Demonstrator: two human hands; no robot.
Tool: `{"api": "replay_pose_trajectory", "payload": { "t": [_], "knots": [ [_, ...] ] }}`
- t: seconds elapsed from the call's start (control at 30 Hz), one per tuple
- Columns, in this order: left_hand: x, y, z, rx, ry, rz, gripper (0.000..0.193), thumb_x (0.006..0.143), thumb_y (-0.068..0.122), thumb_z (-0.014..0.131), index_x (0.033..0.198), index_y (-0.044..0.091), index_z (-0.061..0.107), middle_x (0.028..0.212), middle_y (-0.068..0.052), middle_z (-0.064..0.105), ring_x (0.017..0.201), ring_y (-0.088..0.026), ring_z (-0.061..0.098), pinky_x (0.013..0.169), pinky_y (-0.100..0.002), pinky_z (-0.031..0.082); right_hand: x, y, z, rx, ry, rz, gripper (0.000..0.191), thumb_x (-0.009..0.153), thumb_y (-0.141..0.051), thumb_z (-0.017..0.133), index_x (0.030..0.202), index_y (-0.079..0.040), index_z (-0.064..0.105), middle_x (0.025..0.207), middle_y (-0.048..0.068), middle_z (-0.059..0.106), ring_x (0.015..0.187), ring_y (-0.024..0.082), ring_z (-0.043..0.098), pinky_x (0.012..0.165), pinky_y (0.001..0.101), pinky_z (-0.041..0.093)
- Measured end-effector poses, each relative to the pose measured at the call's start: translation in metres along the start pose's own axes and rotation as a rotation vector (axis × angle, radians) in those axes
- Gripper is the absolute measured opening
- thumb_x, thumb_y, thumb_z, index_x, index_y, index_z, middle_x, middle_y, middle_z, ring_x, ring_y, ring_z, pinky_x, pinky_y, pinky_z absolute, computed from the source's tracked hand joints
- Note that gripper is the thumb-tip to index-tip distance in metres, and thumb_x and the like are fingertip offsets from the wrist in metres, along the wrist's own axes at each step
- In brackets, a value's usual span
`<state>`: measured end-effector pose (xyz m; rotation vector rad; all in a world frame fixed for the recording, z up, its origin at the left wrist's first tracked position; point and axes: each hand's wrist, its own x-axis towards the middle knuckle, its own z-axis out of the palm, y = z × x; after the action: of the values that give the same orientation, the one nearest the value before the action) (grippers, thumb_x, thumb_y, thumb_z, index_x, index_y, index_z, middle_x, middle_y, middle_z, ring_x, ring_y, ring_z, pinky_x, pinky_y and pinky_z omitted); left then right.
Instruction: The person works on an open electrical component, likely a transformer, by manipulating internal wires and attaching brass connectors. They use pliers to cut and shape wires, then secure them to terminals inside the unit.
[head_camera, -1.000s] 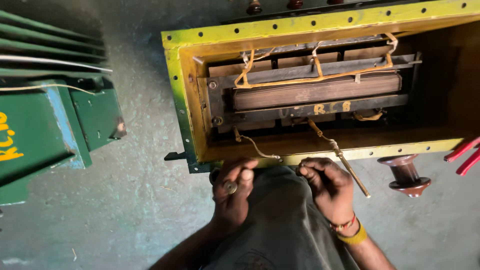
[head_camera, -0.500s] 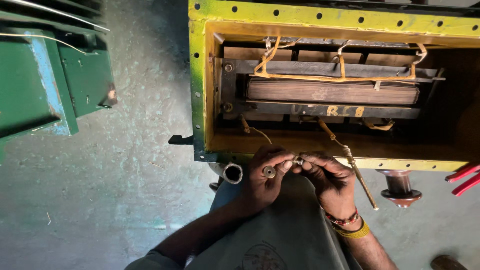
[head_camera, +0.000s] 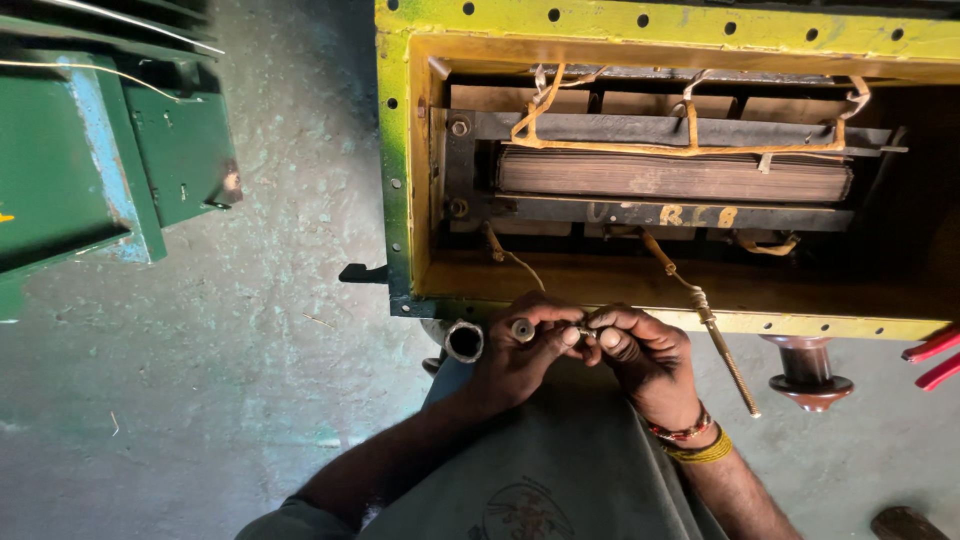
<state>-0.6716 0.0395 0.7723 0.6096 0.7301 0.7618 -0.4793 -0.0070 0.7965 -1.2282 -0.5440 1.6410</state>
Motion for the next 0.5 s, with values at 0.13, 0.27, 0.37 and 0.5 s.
{"api": "replay_pose_trajectory", "payload": {
  "t": [0.13, 0.27, 0.37, 0.5],
  "knots": [
    [-0.005, -0.003, -0.005, 0.083, -0.015, 0.014, 0.01, 0.103, 0.007, 0.068, 0.111, 0.0, 0.066, 0.11, -0.011, 0.065, 0.086, -0.014, 0.063, 0.072, -0.027, 0.05, -0.003, -0.001, 0.004, -0.274, -0.024, -0.125, 0.016, 0.101, -0.005, 0.065, 0.113, 0.004, 0.071, 0.103, 0.011, 0.074, 0.086, 0.016, 0.071, 0.08, 0.0307, 0.06],
    [-0.007, -0.006, -0.014, 0.222, -0.116, 0.054, 0.009, 0.105, 0.008, 0.067, 0.11, 0.001, 0.065, 0.11, -0.007, 0.063, 0.096, -0.013, 0.064, 0.084, -0.029, 0.055, -0.009, 0.003, -0.001, -0.202, -0.037, -0.046, 0.019, 0.097, -0.003, 0.067, 0.114, 0.004, 0.071, 0.103, 0.014, 0.076, 0.085, 0.019, 0.073, 0.078, 0.0323, 0.062],
    [-0.009, -0.01, -0.016, 0.279, -0.132, 0.079, 0.01, 0.104, 0.009, 0.067, 0.111, 0.001, 0.065, 0.11, -0.007, 0.062, 0.099, -0.014, 0.066, 0.087, -0.03, 0.058, -0.015, 0.008, -0.006, -0.101, 0.0, 0.055, 0.02, 0.095, -0.001, 0.068, 0.115, 0.005, 0.07, 0.099, 0.015, 0.077, 0.083, 0.02, 0.073, 0.078, 0.0332, 0.062],
    [-0.016, -0.014, -0.016, 0.262, -0.107, 0.045, 0.011, 0.101, 0.008, 0.07, 0.108, -0.001, 0.066, 0.109, -0.008, 0.063, 0.099, -0.016, 0.066, 0.087, -0.031, 0.056, -0.023, 0.015, -0.006, -0.084, -0.018, 0.026, 0.016, 0.098, 0.0, 0.067, 0.112, 0.006, 0.071, 0.101, 0.015, 0.077, 0.081, 0.019, 0.073, 0.075, 0.0317, 0.061]
  ]
}}
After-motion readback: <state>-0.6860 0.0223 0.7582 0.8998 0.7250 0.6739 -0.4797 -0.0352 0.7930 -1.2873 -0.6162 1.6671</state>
